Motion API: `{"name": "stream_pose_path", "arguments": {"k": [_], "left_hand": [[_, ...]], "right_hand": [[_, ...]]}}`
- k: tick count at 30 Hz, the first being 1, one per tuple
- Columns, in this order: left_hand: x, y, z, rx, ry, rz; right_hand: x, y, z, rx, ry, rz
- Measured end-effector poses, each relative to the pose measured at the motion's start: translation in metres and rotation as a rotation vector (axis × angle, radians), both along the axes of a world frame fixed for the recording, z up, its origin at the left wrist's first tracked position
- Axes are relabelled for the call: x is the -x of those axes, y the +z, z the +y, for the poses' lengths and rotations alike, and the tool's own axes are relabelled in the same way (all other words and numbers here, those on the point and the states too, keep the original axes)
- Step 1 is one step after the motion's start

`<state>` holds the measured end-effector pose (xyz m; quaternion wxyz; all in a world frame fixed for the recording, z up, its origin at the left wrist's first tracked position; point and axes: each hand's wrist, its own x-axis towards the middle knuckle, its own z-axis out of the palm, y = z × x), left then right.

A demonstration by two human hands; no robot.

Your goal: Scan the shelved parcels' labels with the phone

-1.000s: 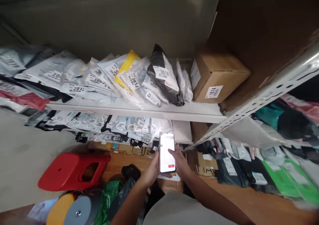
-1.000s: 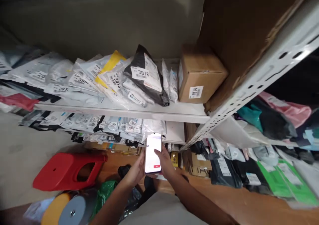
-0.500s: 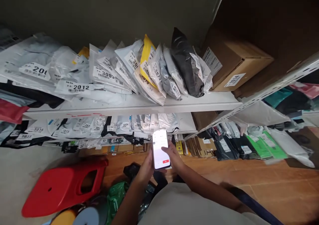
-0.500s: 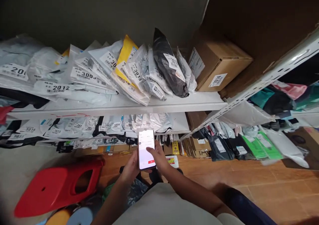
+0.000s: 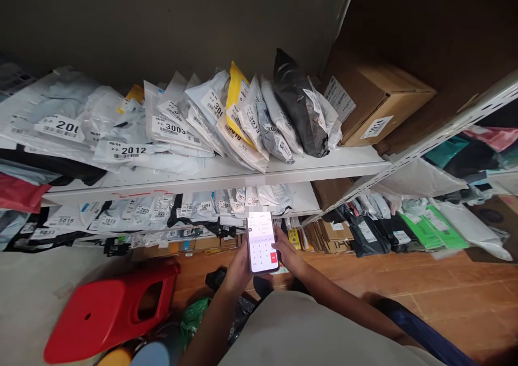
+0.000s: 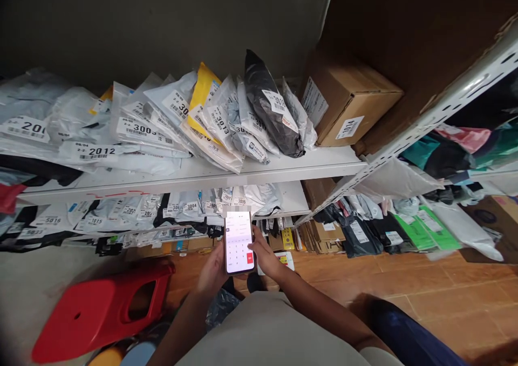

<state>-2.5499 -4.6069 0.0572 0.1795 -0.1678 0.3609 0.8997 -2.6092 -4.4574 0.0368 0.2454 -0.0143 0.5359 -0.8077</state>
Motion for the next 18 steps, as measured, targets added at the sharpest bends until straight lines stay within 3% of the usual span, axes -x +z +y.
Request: {"name": "stream_pose_path", "arguments": {"k": [18], "left_hand": [[-0.01,0.006,0.003,0.051,0.006,-0.006]], "right_hand": [[-0.008,0.014,0.001,0.005,0.029,0.082]]}}
